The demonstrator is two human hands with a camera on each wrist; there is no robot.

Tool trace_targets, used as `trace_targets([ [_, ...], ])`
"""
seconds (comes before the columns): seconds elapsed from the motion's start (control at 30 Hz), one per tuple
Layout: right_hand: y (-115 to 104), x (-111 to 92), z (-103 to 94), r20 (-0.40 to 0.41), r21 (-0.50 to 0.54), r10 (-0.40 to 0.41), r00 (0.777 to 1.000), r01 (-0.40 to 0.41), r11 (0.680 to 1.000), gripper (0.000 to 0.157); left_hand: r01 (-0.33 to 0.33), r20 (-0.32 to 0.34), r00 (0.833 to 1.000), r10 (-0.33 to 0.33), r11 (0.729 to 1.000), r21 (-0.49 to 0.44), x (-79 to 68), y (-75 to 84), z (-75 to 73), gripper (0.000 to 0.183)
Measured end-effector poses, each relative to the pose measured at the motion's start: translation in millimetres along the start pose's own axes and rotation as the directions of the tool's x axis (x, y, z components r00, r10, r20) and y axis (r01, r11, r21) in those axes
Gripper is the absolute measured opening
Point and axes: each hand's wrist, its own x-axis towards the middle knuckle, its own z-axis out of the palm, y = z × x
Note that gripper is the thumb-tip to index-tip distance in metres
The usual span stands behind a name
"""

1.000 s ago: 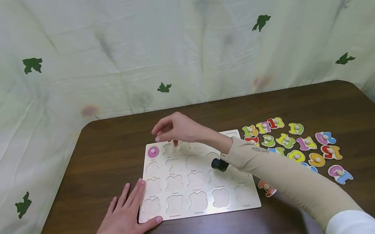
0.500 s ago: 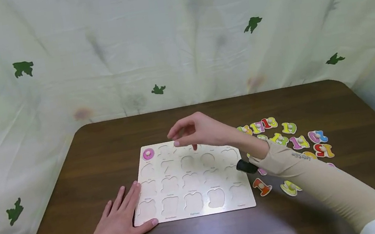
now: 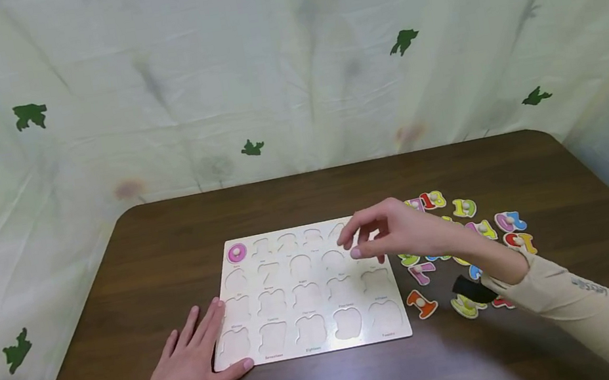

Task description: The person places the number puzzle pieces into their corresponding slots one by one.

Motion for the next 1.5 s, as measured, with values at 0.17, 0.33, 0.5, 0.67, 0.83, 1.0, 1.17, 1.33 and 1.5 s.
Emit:
trace_targets([
  [0.17,9,-31,-5.3,-0.024,-0.043,0.097,0.995,-0.098,0.994,0.019,0.002,-0.001,1.0,-0.002,1.0,-0.002,-0.1,-0.7,0.0,0.109],
  [0.33,22,-58,-7.2,-0.014,-0.052,0.148,0.989,-0.149,0.987,0.019,0.004,-0.003,1.0,-0.004,1.0,-0.001,0.2,-1.4,0.0,0.11],
  [0.5,38,-79,-7.6,-0.01,-0.093,0.13,0.992,-0.13,0.987,0.02,0.006,-0.001,1.0,-0.006,1.0,-0.003,0.2,-1.9,0.4,0.11],
  [0.67,54,-92,-5.8,0.001,-0.111,0.126,0.992,-0.125,0.986,0.019,0.012,0.002,1.0,-0.012,1.0,-0.004,0.5,-2.6,0.2,0.11],
  [0.83,66,-93,-0.4,0.036,-0.163,0.075,0.997,-0.068,0.984,0.015,0.012,-0.001,1.0,-0.012,1.0,-0.001,0.7,-2.9,0.8,0.11],
  [1.0,71,-93,6.3,0.05,-0.174,0.11,0.993,-0.1,0.98,0.013,0.006,-0.005,1.0,-0.006,1.0,-0.001,0.6,-2.3,2.0,0.11],
  [1.17,75,-95,11.0,0.037,-0.171,0.135,0.99,-0.127,0.977,0.012,0.005,-0.004,1.0,-0.005,1.0,-0.001,0.8,-1.7,2.4,0.11],
  [1.33,78,-95,12.1,0.028,-0.175,0.154,0.988,-0.147,0.974,0.011,0.006,-0.003,1.0,-0.006,1.0,-0.001,0.7,-0.9,2.2,0.11],
  [1.5,78,-95,11.9,0.02,-0.183,0.156,0.987,-0.15,0.972,0.009,0.007,-0.001,1.0,-0.007,1.0,-0.004,0.6,-0.5,1.9,0.11],
])
